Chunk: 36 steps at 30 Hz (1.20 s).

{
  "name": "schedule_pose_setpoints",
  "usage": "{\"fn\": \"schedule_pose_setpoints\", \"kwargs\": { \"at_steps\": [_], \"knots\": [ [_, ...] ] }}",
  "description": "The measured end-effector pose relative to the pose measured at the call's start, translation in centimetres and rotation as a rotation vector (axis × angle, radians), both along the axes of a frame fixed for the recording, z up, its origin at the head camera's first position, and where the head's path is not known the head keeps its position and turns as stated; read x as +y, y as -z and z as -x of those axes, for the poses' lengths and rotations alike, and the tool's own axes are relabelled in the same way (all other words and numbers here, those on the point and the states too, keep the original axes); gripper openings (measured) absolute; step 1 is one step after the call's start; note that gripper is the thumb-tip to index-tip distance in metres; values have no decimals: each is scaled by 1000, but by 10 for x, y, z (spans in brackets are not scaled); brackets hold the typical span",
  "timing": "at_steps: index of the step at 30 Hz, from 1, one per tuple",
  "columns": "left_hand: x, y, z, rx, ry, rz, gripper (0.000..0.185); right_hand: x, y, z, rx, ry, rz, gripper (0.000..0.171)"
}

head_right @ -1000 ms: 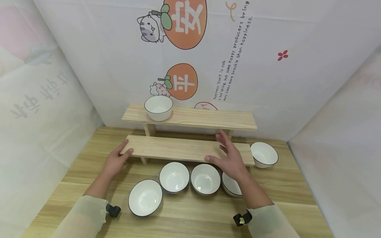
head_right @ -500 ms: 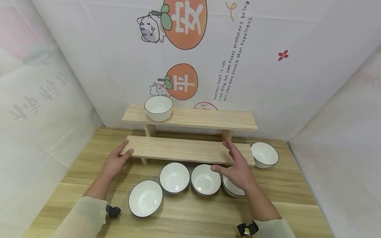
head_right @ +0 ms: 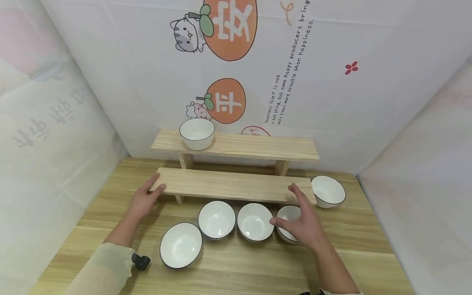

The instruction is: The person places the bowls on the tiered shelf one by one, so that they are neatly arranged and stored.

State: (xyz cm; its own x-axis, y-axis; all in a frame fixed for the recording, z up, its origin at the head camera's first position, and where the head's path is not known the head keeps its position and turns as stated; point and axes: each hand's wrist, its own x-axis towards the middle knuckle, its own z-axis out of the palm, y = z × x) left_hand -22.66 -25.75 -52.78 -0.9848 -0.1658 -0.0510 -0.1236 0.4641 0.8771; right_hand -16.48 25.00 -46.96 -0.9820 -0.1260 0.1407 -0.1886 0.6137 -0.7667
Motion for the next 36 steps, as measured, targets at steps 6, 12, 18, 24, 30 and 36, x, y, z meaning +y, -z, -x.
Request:
{"fn": "schedule_pose_setpoints", "kwargs": {
  "at_steps": [6,12,18,24,30,36],
  "knots": [
    [-1,0,-1,-5,3,1,73,8,9,-8,13,46,-38,121],
    [-1,-1,-1,7,10,-27,73,15,20,-13,37,53,-52,122],
    [0,-2,-2,3,22,-18,75,22,24,-20,28,77,-60,121],
    [0,0,-2,7,20,3,74,33,37,-26,46,99,-119,122],
    [0,0,-2,5,14,-1,74,39,46,-28,85,90,-140,124],
    [0,0,-2,1,19,3,75,41,52,-29,29,71,-149,135]
  ]
}}
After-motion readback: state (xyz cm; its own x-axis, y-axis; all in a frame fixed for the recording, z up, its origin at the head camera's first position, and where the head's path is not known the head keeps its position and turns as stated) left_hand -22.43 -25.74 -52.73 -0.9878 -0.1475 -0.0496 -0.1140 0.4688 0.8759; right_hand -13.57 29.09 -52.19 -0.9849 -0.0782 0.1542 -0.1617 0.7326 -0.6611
